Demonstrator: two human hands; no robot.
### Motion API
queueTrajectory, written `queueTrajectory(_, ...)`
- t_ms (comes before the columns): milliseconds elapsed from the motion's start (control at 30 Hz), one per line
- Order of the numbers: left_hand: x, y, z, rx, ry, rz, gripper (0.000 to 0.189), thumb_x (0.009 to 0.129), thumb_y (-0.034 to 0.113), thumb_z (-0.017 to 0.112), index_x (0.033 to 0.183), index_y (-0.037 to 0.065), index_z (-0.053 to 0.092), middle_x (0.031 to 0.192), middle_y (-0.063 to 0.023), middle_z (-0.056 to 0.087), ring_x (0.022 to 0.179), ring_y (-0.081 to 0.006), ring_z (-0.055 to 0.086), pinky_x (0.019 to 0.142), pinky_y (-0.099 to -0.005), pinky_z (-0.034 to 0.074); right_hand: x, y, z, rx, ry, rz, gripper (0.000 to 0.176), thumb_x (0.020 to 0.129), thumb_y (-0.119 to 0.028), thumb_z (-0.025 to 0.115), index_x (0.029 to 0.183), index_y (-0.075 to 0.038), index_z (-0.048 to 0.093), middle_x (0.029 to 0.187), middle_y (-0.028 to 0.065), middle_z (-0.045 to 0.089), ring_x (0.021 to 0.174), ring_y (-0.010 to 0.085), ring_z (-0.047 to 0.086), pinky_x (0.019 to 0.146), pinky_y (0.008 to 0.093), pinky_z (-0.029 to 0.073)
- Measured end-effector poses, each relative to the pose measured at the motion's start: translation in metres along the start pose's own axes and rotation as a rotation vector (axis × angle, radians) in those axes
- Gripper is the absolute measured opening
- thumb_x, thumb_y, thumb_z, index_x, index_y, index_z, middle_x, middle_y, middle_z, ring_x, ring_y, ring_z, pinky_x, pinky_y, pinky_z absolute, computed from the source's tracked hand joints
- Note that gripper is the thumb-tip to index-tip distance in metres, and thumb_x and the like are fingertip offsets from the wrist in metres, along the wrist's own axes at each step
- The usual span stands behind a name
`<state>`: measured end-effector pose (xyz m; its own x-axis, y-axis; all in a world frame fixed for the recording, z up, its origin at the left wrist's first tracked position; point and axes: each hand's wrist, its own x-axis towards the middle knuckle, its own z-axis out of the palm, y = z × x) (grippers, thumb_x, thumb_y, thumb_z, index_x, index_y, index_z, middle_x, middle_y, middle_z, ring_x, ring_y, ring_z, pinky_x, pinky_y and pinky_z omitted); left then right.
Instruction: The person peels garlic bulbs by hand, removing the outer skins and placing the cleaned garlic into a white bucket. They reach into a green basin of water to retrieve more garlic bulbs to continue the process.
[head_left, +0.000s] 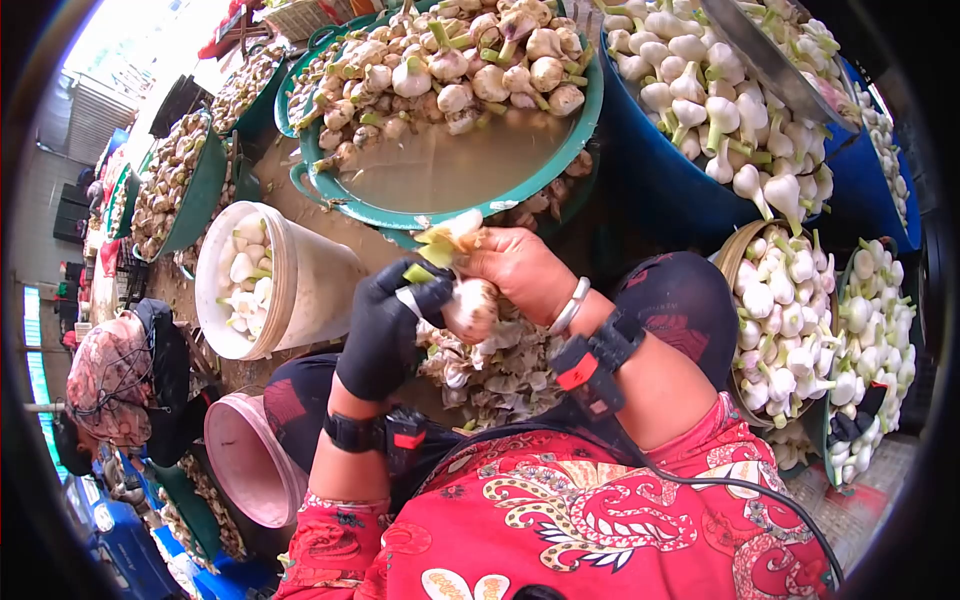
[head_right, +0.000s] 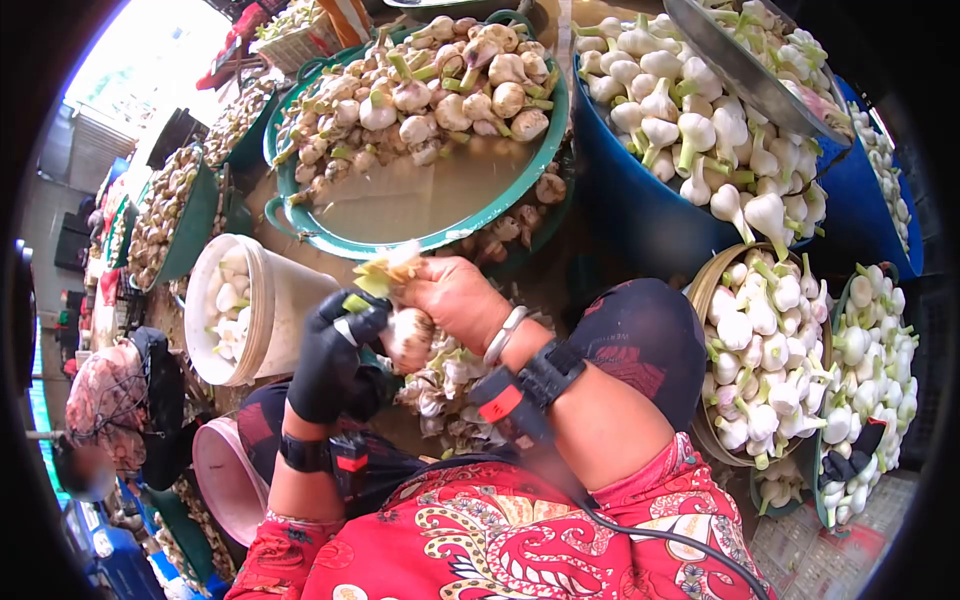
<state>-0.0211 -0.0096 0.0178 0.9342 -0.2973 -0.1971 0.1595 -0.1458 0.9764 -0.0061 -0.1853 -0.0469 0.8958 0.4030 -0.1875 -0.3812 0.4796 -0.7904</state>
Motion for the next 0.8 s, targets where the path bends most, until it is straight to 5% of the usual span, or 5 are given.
queueTrajectory(200, 0.02, -0.027, -0.054, 0.561, 0.248, 0.493, 0.023, 0.081, -0.002, 0.056, 0.102, 0.001, 0.066, 0.083, -0.0098, 0.065, 0.071, -0.0196, 0.061, 0.071, -0.0278, 0.05, -0.019, -0.02, 0.01, -1.034, -0.297, -0.537, 0.032, 0.084, -0.003, 0.053, 0.114, -0.006, 0.061, 0.1, 0.0141, 0.065, 0.093, 0.0239, 0.063, 0.083, 0.033, 0.048)
queueTrajectory(300, 0.01, -0.032, -0.066, 0.504, 0.374, 0.516, 0.018, 0.088, 0.005, 0.057, 0.103, -0.002, 0.063, 0.086, -0.0101, 0.065, 0.078, -0.0177, 0.061, 0.078, -0.0277, 0.049, -0.025, -0.041, -0.002, -0.214, 0.091, -0.276, 0.024, 0.089, -0.002, 0.044, 0.106, 0.004, 0.059, 0.082, 0.0056, 0.064, 0.069, 0.0119, 0.06, 0.064, 0.0252, 0.049)
queueTrajectory(367, 0.009, -0.049, -0.093, 1.946, 0.437, 0.884, 0.022, 0.092, 0.013, 0.056, 0.106, -0.003, 0.06, 0.092, -0.0089, 0.065, 0.086, -0.0162, 0.061, 0.079, -0.0288, 0.05, -0.018, -0.062, -0.012, 0.023, 0.269, -0.373, 0.026, 0.09, -0.004, 0.042, 0.108, 0.003, 0.059, 0.071, 0.0022, 0.058, 0.057, 0.0077, 0.047, 0.05, 0.0237, 0.039)
queueTrajectory(567, 0.007, -0.067, -0.077, 0.818, 0.346, 0.58, 0.026, 0.088, 0.012, 0.06, 0.109, -0.004, 0.057, 0.093, -0.0152, 0.065, 0.088, -0.0259, 0.063, 0.082, -0.0363, 0.051, -0.01, -0.015, -0.016, -1.196, -0.274, 0.027, 0.026, 0.074, -0.018, 0.067, 0.095, -0.002, 0.067, 0.079, 0.0123, 0.068, 0.072, 0.0234, 0.066, 0.068, 0.0331, 0.052)
queueTrajectory(800, -0.001, 0.004, -0.217, 0.442, 0.681, 0.302, 0.024, 0.087, 0.003, 0.058, 0.109, -0.002, 0.062, 0.104, -0.0078, 0.065, 0.097, -0.0171, 0.059, 0.087, -0.0293, 0.047, -0.007, -0.016, -0.016, -0.771, 0.244, -0.101, 0.026, 0.075, -0.017, 0.064, 0.095, -0.001, 0.067, 0.082, 0.0154, 0.068, 0.076, 0.0228, 0.067, 0.072, 0.0327, 0.052)
